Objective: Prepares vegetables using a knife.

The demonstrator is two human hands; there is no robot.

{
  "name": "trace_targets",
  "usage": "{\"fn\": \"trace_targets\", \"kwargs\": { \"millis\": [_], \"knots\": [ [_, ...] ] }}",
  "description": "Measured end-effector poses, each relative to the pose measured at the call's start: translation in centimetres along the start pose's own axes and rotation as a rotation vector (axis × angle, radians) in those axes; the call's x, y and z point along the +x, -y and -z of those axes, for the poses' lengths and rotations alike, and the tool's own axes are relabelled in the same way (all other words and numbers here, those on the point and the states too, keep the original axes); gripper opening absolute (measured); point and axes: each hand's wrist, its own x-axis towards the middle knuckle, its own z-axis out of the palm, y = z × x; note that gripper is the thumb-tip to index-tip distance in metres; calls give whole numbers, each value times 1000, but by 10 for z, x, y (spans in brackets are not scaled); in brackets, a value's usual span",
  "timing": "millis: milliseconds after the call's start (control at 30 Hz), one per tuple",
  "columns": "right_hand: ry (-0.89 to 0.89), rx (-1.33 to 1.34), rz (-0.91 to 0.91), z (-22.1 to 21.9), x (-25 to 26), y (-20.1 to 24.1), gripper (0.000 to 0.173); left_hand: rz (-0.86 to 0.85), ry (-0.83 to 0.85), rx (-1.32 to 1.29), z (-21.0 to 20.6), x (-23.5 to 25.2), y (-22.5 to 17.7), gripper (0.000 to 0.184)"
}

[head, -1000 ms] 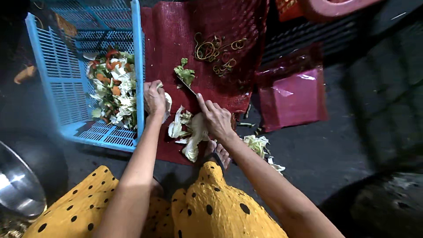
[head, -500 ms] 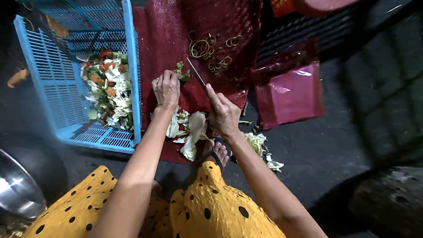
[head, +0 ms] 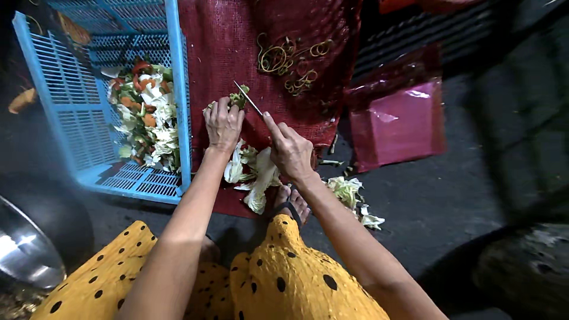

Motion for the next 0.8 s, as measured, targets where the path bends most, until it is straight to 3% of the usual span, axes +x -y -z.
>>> {"fn": "trace_targets", "kwargs": {
  "millis": [267,333,400,500,600,800],
  "knots": [
    [-19,17,-47,6,-4,-5,61,131,-21,-213,23,19,-6,20],
    [-17,23,-70,7,-7,-8,59,234,77,-482,41,23,-6,34],
    [-31,34,-92,6,-9,-11,58,361,210,-804,52,28,-1,34],
    [-35,39,-115,5,-11,-12,57,381,354,-652,53,30,13,29],
    [-47,38,-136,3,-10,-12,55,357,308,-601,46,28,22,28],
    [-32,78,-175,5,-14,-12,53,426,224,-1008,46,23,17,28]
  ]
}}
